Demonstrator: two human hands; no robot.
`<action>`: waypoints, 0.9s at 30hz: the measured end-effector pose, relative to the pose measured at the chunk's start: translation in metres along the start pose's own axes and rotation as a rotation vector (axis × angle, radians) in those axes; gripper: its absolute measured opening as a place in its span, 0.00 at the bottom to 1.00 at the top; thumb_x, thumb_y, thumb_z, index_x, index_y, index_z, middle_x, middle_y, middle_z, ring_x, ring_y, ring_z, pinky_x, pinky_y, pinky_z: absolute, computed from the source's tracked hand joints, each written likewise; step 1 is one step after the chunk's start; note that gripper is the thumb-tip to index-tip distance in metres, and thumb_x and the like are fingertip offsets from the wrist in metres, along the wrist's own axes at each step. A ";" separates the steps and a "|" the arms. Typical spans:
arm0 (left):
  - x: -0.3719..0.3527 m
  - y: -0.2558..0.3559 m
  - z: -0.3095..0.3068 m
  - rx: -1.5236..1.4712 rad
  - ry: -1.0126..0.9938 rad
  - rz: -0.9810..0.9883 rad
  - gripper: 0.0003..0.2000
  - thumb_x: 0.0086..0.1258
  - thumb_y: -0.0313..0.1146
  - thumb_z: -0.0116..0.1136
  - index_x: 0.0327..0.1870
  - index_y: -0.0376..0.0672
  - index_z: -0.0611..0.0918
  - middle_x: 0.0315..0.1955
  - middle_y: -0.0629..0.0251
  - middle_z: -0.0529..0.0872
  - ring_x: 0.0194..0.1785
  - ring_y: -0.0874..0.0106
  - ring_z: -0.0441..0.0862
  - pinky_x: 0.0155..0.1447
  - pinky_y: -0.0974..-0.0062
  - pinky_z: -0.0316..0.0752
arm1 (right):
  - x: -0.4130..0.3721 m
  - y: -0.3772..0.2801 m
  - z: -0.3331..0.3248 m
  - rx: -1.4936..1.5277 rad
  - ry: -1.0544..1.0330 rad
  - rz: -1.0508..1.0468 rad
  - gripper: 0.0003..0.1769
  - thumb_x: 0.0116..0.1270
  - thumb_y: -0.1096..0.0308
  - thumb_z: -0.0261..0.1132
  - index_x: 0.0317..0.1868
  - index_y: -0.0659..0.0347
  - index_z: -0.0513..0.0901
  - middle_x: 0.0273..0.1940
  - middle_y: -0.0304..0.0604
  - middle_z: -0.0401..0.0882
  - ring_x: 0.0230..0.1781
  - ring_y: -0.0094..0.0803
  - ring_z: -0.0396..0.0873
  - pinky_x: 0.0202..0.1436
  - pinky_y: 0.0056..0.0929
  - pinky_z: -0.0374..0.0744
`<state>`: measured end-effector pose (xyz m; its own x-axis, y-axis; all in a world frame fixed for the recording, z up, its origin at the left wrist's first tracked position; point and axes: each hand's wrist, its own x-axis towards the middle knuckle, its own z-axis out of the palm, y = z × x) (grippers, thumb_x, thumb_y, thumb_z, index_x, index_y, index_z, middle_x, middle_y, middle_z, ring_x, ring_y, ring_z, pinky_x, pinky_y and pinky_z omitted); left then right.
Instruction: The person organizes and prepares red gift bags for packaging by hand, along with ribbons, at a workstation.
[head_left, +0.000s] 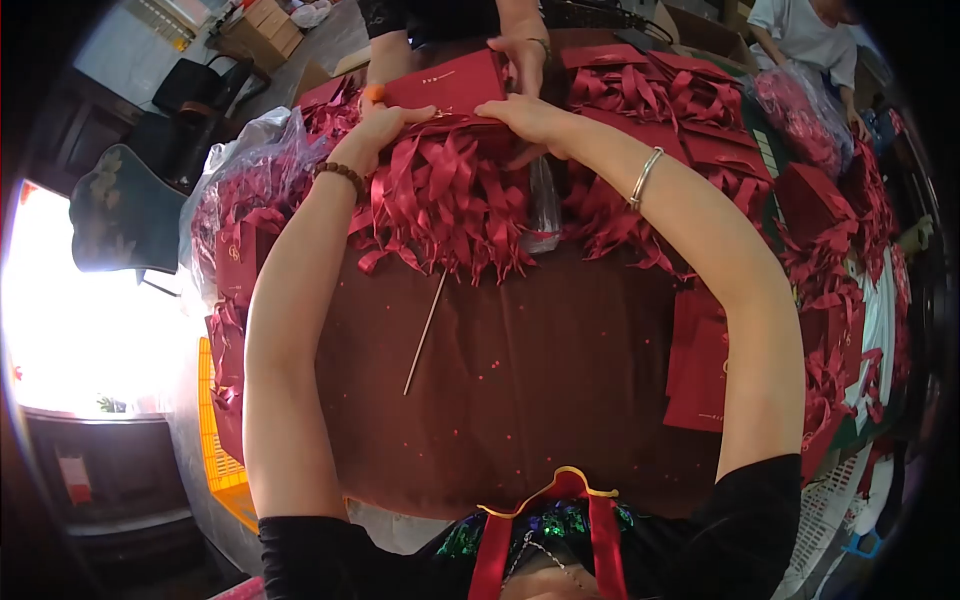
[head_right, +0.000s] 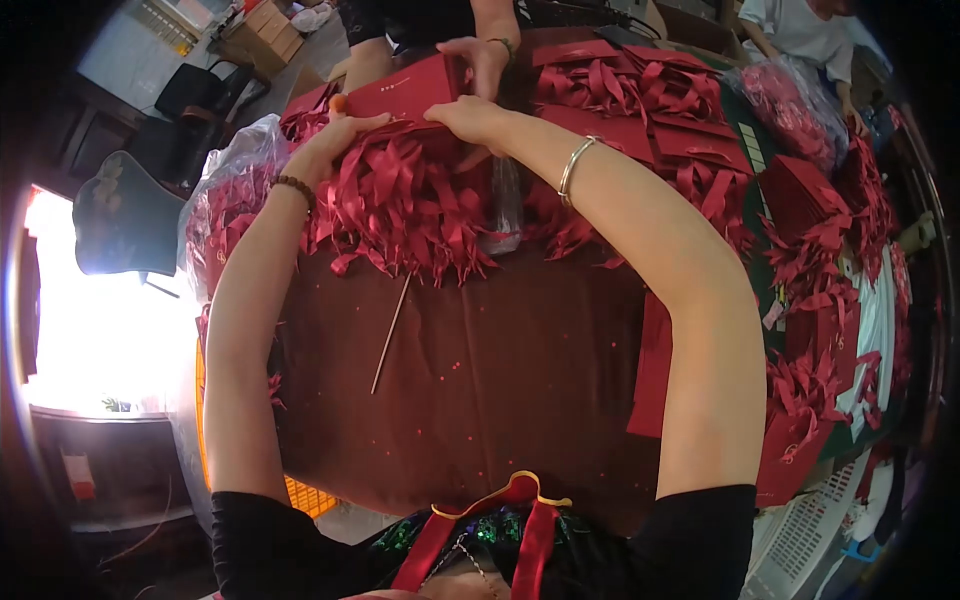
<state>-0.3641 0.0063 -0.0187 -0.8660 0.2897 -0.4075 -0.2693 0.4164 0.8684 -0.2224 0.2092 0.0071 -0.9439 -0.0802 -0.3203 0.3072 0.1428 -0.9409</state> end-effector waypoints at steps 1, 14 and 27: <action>-0.024 0.011 0.012 0.162 0.205 0.048 0.20 0.60 0.41 0.63 0.49 0.41 0.77 0.45 0.63 0.82 0.44 0.71 0.80 0.51 0.72 0.76 | -0.001 0.000 0.000 -0.009 -0.005 -0.001 0.30 0.63 0.48 0.54 0.62 0.54 0.66 0.57 0.42 0.70 0.52 0.39 0.74 0.48 0.43 0.79; -0.042 0.013 0.009 -0.053 -0.321 -0.130 0.22 0.62 0.46 0.60 0.51 0.40 0.77 0.46 0.64 0.81 0.46 0.73 0.78 0.50 0.75 0.74 | -0.013 -0.016 -0.021 -0.980 0.410 -0.356 0.30 0.59 0.38 0.51 0.38 0.57 0.83 0.25 0.41 0.83 0.29 0.36 0.83 0.38 0.33 0.79; -0.040 0.010 0.005 0.531 -0.204 -0.017 0.24 0.70 0.49 0.45 0.61 0.44 0.70 0.51 0.67 0.77 0.51 0.80 0.74 0.51 0.79 0.71 | 0.031 -0.021 0.017 -1.370 0.121 -0.284 0.39 0.65 0.33 0.34 0.67 0.50 0.62 0.69 0.52 0.53 0.70 0.49 0.50 0.69 0.53 0.49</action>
<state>-0.3304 0.0038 0.0049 -0.7501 0.4181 -0.5124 0.0120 0.7832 0.6217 -0.2557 0.1871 0.0148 -0.9789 -0.1944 -0.0628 -0.1879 0.9775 -0.0960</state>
